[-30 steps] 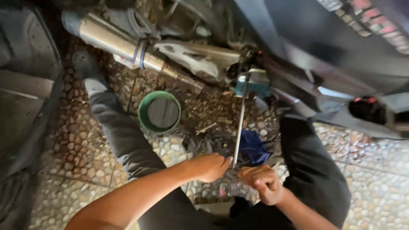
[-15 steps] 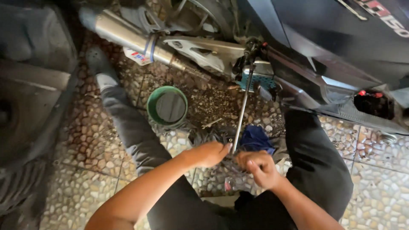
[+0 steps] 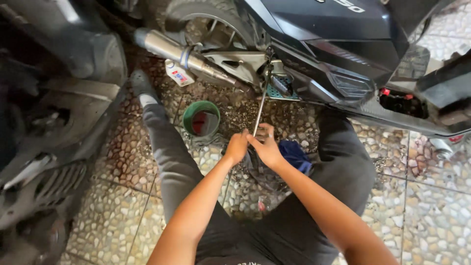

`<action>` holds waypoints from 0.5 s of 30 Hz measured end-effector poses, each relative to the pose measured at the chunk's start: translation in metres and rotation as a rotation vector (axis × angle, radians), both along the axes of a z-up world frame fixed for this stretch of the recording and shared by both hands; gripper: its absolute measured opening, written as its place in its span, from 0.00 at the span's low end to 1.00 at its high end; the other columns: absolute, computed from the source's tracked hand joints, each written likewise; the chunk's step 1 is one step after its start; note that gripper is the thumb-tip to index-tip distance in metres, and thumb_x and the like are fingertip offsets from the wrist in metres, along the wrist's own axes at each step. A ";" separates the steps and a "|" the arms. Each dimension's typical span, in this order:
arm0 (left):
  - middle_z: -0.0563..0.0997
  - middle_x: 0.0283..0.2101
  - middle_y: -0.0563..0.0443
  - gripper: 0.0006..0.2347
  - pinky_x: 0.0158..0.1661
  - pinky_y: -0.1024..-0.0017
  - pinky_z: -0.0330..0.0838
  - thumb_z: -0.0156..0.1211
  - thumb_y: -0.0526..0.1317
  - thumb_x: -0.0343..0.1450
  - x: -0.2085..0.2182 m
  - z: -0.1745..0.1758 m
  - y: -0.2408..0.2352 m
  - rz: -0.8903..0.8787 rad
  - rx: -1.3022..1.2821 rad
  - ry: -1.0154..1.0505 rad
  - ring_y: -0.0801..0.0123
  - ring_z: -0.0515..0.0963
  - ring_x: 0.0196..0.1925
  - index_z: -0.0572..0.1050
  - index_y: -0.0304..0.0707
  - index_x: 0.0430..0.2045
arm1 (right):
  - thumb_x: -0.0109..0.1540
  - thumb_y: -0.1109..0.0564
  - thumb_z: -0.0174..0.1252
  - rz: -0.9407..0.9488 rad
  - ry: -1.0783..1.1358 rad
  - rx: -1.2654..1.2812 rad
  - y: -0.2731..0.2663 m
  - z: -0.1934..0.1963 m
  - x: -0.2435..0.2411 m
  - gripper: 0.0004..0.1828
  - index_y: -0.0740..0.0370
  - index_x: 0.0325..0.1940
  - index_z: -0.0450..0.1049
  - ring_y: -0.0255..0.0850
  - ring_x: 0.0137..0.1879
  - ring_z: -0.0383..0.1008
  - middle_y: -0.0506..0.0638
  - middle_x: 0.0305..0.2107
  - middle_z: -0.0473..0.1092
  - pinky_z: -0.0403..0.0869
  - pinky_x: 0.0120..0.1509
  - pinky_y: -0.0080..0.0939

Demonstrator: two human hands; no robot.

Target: The person sits on the floor beside a scooter and uses a socket wrench to loosen a fitting near the exhaust and engine. They remove a small brass cylindrical part, dip it in a green bowl, and scrub it with a brush while holding it over a cloth.

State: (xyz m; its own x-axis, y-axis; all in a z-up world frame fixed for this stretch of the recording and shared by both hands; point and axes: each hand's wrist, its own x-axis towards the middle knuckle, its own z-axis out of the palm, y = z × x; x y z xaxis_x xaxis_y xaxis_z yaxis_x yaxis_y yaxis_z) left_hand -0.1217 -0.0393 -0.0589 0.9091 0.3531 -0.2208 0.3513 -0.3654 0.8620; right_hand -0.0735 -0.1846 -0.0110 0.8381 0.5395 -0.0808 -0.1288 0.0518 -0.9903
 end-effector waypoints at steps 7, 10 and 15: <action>0.83 0.30 0.36 0.17 0.36 0.55 0.71 0.46 0.45 0.77 0.013 -0.018 -0.031 0.092 -0.272 -0.219 0.57 0.80 0.30 0.81 0.29 0.32 | 0.68 0.43 0.54 0.187 0.166 -0.082 -0.015 -0.008 0.014 0.30 0.60 0.69 0.66 0.40 0.48 0.72 0.52 0.47 0.73 0.73 0.51 0.43; 0.83 0.26 0.44 0.18 0.35 0.60 0.71 0.45 0.46 0.76 0.016 -0.016 -0.034 0.127 -0.098 -0.178 0.63 0.81 0.31 0.80 0.31 0.28 | 0.66 0.44 0.57 0.267 0.001 -0.061 -0.029 0.011 0.011 0.30 0.60 0.69 0.64 0.37 0.53 0.74 0.48 0.49 0.74 0.73 0.58 0.39; 0.78 0.21 0.44 0.21 0.31 0.60 0.67 0.42 0.48 0.79 0.014 0.015 -0.024 -0.077 0.013 -0.061 0.58 0.77 0.25 0.78 0.31 0.24 | 0.70 0.43 0.51 0.162 -0.187 -0.321 -0.028 0.008 0.006 0.27 0.56 0.70 0.65 0.38 0.50 0.74 0.51 0.41 0.75 0.71 0.57 0.37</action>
State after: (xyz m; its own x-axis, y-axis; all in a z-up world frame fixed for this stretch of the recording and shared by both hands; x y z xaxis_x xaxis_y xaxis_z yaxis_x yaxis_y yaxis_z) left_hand -0.1078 -0.0633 -0.0443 0.9454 0.2837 -0.1601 0.2686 -0.4008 0.8759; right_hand -0.0672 -0.2128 -0.0032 0.7603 0.6383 -0.1208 0.0742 -0.2701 -0.9600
